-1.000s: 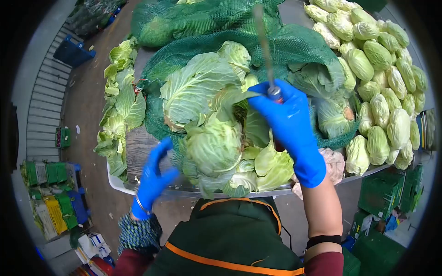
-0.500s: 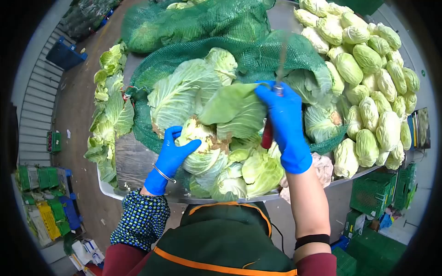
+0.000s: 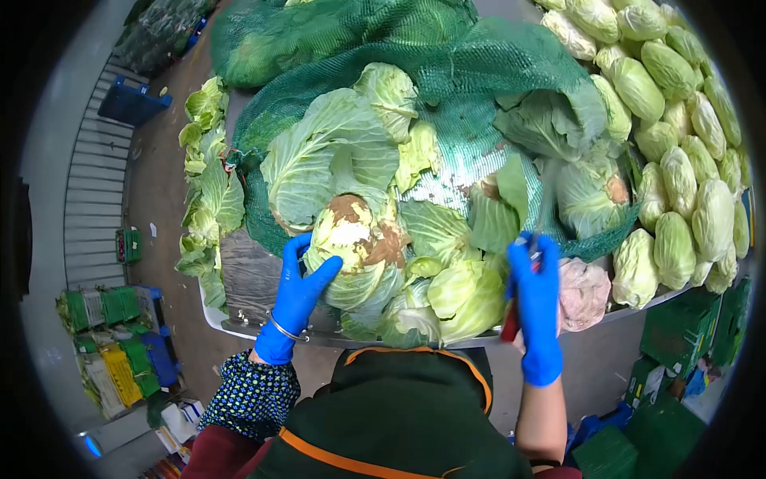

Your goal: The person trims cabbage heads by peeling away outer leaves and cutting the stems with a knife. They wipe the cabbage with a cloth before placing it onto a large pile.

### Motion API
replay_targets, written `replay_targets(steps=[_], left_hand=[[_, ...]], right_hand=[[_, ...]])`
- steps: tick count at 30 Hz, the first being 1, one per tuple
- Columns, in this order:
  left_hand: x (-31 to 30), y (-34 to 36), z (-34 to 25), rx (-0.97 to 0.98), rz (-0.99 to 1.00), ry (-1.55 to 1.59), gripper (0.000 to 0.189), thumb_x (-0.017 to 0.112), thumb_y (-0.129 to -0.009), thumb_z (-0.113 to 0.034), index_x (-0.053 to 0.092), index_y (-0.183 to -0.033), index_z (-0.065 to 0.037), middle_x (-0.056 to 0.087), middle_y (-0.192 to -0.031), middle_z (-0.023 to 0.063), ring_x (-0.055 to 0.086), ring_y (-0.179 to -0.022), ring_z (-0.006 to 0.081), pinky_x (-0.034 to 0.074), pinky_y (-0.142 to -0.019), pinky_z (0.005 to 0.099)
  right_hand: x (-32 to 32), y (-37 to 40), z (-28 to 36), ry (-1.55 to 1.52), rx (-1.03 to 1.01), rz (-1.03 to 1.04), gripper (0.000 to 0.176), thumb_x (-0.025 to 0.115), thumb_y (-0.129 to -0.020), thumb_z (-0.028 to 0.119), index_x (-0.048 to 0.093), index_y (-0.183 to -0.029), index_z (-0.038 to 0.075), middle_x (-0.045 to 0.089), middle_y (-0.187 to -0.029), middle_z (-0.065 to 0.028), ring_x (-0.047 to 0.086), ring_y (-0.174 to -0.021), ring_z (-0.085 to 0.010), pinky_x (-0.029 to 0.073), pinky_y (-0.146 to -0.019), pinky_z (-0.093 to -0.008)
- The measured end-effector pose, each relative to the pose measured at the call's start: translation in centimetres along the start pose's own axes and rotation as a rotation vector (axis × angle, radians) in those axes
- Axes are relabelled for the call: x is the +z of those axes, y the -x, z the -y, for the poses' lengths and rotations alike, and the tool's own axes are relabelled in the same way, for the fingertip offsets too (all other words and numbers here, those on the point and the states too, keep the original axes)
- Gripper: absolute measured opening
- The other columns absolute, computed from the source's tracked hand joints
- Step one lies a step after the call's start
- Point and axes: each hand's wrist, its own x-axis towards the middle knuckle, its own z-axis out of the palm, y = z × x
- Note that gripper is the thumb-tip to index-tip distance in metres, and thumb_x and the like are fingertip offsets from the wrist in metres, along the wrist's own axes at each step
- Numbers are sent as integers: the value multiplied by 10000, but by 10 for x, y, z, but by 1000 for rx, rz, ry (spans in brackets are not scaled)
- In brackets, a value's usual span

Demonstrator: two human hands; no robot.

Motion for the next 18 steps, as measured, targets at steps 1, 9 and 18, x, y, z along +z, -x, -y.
replay_targets(steps=[1, 9, 18], left_hand=[[-2, 3, -4, -4, 7, -9, 679, 770, -664, -161, 351, -1177, -9, 447, -1134, 130, 468, -1025, 182, 413, -879, 312], [-29, 38, -4, 26, 81, -179, 660, 710, -704, -45, 332, -1244, -20, 522, -1093, 130, 536, -966, 185, 454, -823, 298], [8, 30, -63, -133, 48, 459, 565, 653, -727, 25, 387, -1222, -36, 592, -914, 90, 579, -829, 150, 480, -731, 265]], right_hand=[[4, 19, -3, -26, 95, 117, 230, 575, -837, 185, 483, -1018, 76, 498, -747, 4, 431, -496, -56, 344, -423, -198], [4, 89, -43, -248, 140, 332, 430, 552, -817, 19, 397, -1218, 39, 518, -1008, -81, 515, -670, -96, 437, -552, -219], [84, 95, -19, 405, -731, 212, 716, 752, -667, 145, 379, -1273, 71, 485, -1083, -132, 537, -849, -192, 465, -658, -252]])
